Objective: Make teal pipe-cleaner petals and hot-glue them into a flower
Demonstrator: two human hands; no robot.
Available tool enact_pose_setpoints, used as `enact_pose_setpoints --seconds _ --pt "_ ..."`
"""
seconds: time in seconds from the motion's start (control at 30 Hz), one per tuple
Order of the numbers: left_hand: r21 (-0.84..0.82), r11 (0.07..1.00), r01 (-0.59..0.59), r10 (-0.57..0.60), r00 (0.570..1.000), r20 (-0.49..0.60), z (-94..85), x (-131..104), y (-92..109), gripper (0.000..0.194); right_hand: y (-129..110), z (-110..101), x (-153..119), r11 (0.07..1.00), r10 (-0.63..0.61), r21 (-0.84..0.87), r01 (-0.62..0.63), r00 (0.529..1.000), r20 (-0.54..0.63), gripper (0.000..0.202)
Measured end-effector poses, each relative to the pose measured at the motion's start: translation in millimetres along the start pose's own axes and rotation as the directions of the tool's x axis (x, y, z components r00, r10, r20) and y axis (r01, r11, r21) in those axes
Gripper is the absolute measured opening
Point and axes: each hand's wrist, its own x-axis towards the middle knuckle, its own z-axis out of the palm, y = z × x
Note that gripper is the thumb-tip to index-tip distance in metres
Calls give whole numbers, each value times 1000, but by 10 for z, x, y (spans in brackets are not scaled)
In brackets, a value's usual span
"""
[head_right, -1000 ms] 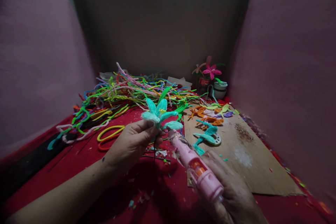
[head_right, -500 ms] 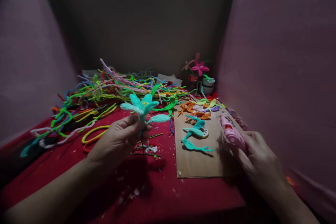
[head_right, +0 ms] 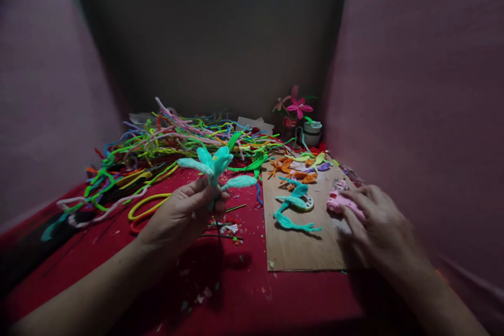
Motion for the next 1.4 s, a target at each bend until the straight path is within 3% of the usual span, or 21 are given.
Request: enact_pose_setpoints --seconds 0.03,0.07,0.13,0.17,0.23,0.3,0.5,0.67,0.87,1.07,1.4 --pt "-12 1000 4 -4 1000 9 2 -8 0 11 -189 8 -5 974 18 228 -16 1000 -6 23" --pt "-24 1000 11 -10 1000 20 6 -18 1 11 -393 25 -1 905 37 420 -68 996 83 24" --pt "-42 999 31 -29 999 45 17 -41 6 10 -797 73 38 669 64 721 -181 980 187 38" --pt "-45 998 42 -39 998 56 23 -52 9 10 -977 98 71 546 59 809 -216 974 219 48" --pt "-50 997 56 -52 996 79 34 -70 15 10 -1258 134 148 331 0 912 -243 966 257 49" --pt "-53 996 70 -64 992 108 38 -83 19 10 -1428 142 215 221 -39 940 -262 960 277 38" --pt "-53 992 116 -105 979 176 2 -73 24 14 -1492 26 304 245 -48 947 -208 973 226 1" --pt "-35 988 151 -140 967 211 -28 -49 18 16 -1404 -57 395 234 -164 962 -138 970 179 4" --pt "-8 983 185 -174 934 314 -36 -64 -14 21 -1366 29 484 162 -229 979 -120 961 155 6" --pt "-18 982 189 -169 909 380 -47 -49 -31 23 -1397 71 439 192 -185 979 -67 977 103 4" --pt "22 979 204 -199 918 342 -74 -50 -57 23 -1457 144 356 382 -114 913 143 988 -107 11"
